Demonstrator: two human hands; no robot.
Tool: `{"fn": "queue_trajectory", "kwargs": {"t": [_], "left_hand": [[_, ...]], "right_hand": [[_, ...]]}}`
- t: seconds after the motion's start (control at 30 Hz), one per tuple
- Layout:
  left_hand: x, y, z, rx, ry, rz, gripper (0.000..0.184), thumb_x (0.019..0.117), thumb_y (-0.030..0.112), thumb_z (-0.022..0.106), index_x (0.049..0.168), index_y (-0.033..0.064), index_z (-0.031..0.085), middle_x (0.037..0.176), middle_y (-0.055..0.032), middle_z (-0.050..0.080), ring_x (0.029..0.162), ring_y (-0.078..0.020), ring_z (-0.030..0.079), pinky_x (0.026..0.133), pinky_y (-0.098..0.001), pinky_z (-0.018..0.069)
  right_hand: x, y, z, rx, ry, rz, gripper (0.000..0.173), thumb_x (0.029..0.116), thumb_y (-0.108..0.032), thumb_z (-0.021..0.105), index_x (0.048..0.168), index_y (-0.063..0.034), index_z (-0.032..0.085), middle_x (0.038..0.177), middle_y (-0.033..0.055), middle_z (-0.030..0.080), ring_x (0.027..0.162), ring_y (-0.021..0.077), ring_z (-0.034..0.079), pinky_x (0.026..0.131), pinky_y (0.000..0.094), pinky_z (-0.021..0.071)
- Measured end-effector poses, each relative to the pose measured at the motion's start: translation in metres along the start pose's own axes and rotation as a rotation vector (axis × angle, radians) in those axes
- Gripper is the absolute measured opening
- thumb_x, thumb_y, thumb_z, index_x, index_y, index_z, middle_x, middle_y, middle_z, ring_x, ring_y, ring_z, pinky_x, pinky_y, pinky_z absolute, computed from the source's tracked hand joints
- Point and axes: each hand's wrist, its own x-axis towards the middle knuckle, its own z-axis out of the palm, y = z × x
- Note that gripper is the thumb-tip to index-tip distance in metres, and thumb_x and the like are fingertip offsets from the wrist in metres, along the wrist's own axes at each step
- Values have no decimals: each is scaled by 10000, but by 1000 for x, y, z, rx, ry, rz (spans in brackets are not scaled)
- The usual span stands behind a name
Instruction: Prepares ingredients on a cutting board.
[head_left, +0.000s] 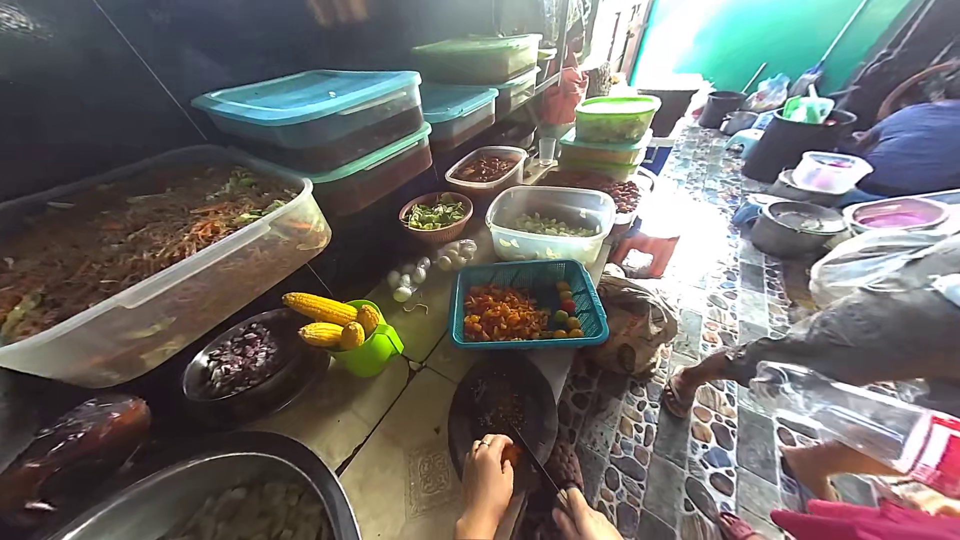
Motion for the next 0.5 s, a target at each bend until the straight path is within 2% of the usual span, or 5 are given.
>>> {"fn": "queue_trajectory", "kwargs": {"t": [0.07, 0.23, 0.33, 0.5], "left_hand": [[-5, -1, 5, -35, 72, -43, 308, 935, 113, 670, 1232, 41, 712, 1279, -150, 689, 1242, -313, 618, 1112, -470, 446], [-11, 2, 17, -48, 197, -72, 187, 919, 75, 669, 1068, -5, 748, 1181, -166, 705, 1188, -314, 637, 1082, -449, 469], [-11, 3, 20, -54, 227, -72, 181, 916, 52, 643, 1046, -2, 758, 1180, -161, 705, 1180, -305, 638, 1076, -438, 471], [-14, 5, 22, -105, 261, -87, 184, 932, 61, 644, 1052, -12, 763, 1170, -172, 707, 1164, -300, 648, 1060, -437, 483]], "right_hand": [[9, -10, -2, -6, -1, 10, 499, 1091, -418, 458, 1337, 11, 528, 1072, 262, 703, 1028, 436, 700, 892, 629, 533], [22, -41, -18, -41, -48, 22, 483, 1101, -438, 427, 1359, -40, 518, 1135, 235, 705, 1101, 413, 689, 937, 614, 523], [25, -45, -13, -60, -64, 42, 467, 1101, -431, 414, 1352, -51, 520, 1158, 225, 704, 1125, 401, 686, 947, 606, 523], [-1, -21, 2, -134, -4, 42, 458, 1101, -379, 414, 1346, -7, 516, 1109, 260, 706, 1055, 455, 703, 880, 647, 542]]}}
